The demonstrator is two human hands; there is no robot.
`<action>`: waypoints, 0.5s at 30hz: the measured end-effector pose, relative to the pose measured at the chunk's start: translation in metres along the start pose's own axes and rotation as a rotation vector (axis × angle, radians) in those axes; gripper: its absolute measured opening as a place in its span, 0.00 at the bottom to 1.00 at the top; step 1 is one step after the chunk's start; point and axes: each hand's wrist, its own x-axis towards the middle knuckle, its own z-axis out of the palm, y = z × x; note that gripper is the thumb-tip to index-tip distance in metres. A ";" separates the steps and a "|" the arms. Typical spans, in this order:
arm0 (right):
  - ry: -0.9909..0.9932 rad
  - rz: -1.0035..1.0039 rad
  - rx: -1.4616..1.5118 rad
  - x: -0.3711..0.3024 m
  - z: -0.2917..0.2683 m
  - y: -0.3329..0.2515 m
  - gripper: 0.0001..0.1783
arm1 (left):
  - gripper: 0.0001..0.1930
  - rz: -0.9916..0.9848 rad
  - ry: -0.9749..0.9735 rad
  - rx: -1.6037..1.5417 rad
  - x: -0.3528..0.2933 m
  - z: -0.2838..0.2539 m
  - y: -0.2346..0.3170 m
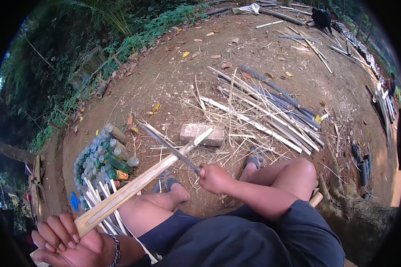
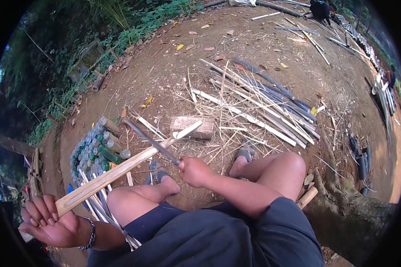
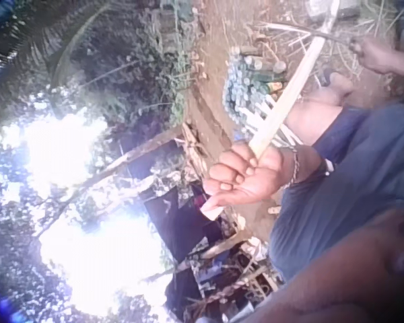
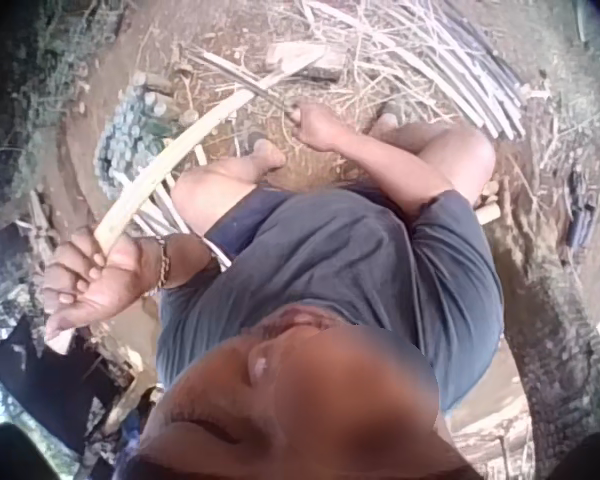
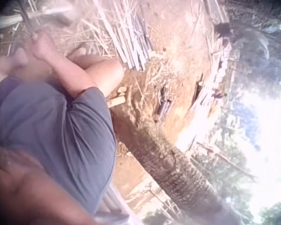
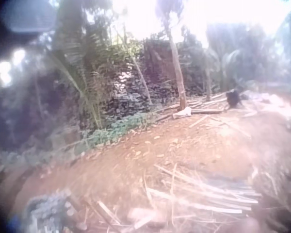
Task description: The person uses a blade to shave thin strips from a length of bamboo, repeatedly sliding the tool along the wood to smooth it and remove material.
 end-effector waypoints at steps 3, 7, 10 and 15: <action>-0.028 -0.231 0.021 -0.009 -0.010 -0.029 0.17 | 0.19 -0.045 -0.038 -0.043 0.009 0.007 -0.010; 0.044 0.303 0.011 0.064 -0.009 0.107 0.16 | 0.19 -0.064 -0.047 -0.061 0.029 0.003 -0.017; 0.006 0.348 0.051 0.068 -0.015 0.073 0.16 | 0.19 -0.066 -0.023 -0.054 0.035 -0.014 -0.024; -0.019 -0.256 -0.009 0.039 -0.025 -0.027 0.11 | 0.11 -0.109 -0.115 -0.061 0.059 -0.007 -0.031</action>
